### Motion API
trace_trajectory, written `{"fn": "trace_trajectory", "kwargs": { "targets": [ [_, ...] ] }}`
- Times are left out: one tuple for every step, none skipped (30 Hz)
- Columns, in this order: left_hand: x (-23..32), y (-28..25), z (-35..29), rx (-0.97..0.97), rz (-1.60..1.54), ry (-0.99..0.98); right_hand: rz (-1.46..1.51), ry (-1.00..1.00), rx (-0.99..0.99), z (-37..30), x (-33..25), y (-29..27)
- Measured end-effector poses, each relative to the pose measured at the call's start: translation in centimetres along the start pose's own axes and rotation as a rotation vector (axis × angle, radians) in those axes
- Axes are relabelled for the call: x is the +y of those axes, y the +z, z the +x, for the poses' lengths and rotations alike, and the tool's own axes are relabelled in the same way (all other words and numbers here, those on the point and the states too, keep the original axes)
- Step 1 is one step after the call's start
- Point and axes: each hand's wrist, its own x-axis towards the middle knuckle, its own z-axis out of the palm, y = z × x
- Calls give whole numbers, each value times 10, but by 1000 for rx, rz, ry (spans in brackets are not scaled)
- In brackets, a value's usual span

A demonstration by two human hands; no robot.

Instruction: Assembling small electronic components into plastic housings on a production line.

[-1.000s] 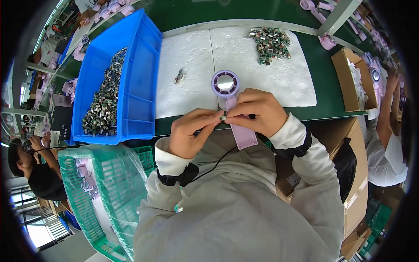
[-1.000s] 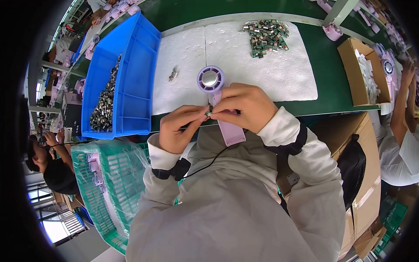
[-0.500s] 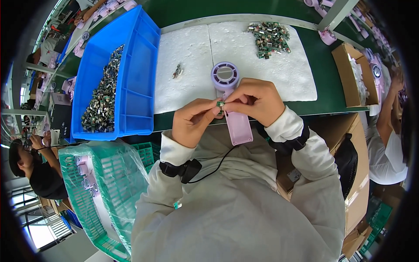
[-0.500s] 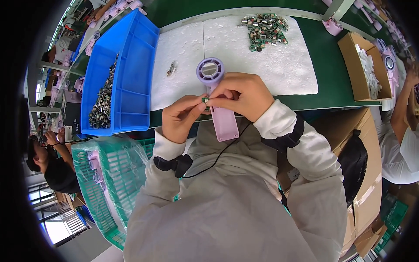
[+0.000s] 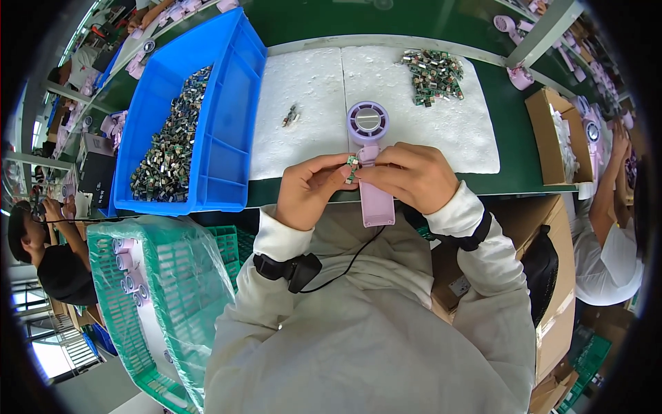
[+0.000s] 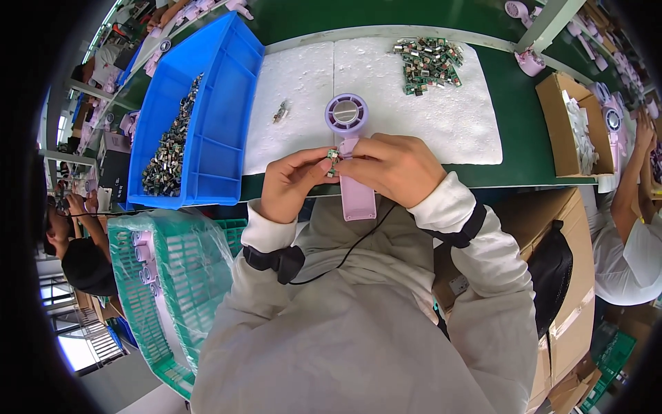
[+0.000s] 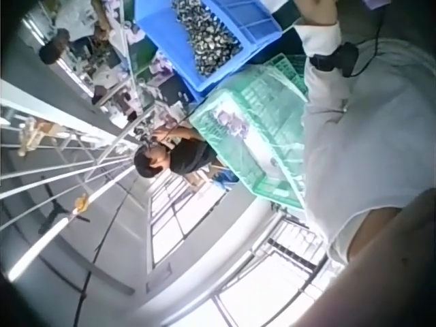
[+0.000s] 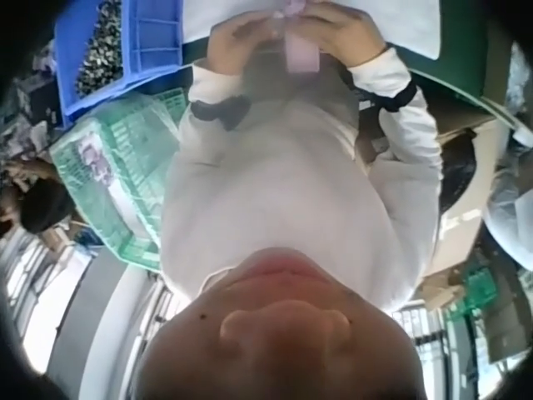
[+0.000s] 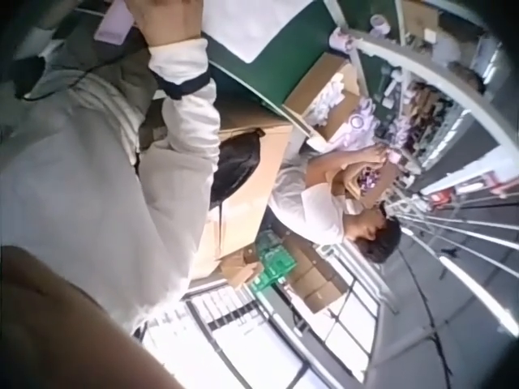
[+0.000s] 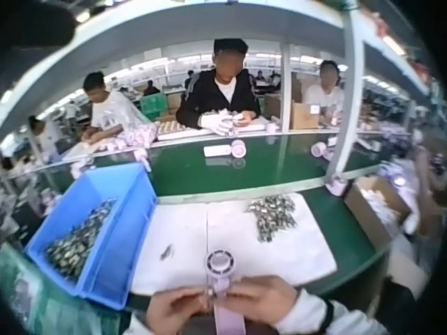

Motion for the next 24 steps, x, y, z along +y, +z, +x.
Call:
{"fn": "trace_trajectory", "kwargs": {
  "targets": [
    [0, 0, 0, 6, 4, -13, -3, -7, -1, 0, -1, 1],
    [0, -1, 0, 13, 7, -25, 110, 99, 42, 0, -3, 4],
    [0, -1, 0, 17, 6, -17, 223, 205, 84, 0, -6, 7],
    [-1, 0, -1, 38, 10, -17, 337, 312, 124, 0, -8, 11],
    [0, 2, -2, 61, 13, -17, 338, 303, 119, 2, -11, 14],
    [0, 4, -2, 85, 16, -19, 364, 373, 150, 4, -14, 19],
    [0, 6, -2, 93, 14, -14, 389, 444, 180, 5, -17, 22],
    [-1, 8, -2, 107, 12, 2, 415, 515, 210, 7, -18, 25],
    [-2, 10, -2, 120, 11, 17, 416, 509, 204, 8, -17, 25],
    [-2, 11, -3, 133, 8, 30, 383, 493, 216, 8, -17, 26],
    [-2, 11, -3, 139, 5, 31, 350, 478, 228, 9, -17, 26],
    [-2, 12, -3, 142, 8, 31, 316, 462, 241, 9, -17, 27],
    [-2, 12, -3, 145, 11, 30, 316, 460, 236, 9, -18, 27],
    [-3, 12, -3, 147, 14, 30, 261, 431, 242, 9, -18, 26],
    [-3, 12, -3, 151, 11, 31, 206, 402, 248, 9, -19, 26],
    [-4, 12, -3, 153, 12, 27, 151, 373, 255, 8, -20, 26],
    [-5, 11, -4, 154, 12, 23, 152, 371, 251, 9, -21, 26],
    [-5, 11, -4, 155, 13, 19, 103, 358, 253, 10, -23, 26],
    [-5, 11, -4, 158, 11, 21, 55, 344, 256, 10, -25, 25],
    [-4, 11, -3, 151, 12, 26, 6, 332, 260, 11, -27, 25],
    [-3, 11, -3, 144, 13, 32, 6, 329, 258, 10, -28, 25],
    [-3, 11, -3, 137, 15, 38, 10, 337, 246, 10, -28, 24],
    [-3, 12, -4, 139, 14, 40, 15, 345, 235, 9, -29, 24],
    [-5, 13, -5, 146, 10, 49, 19, 353, 224, 9, -29, 23]
  ]
}}
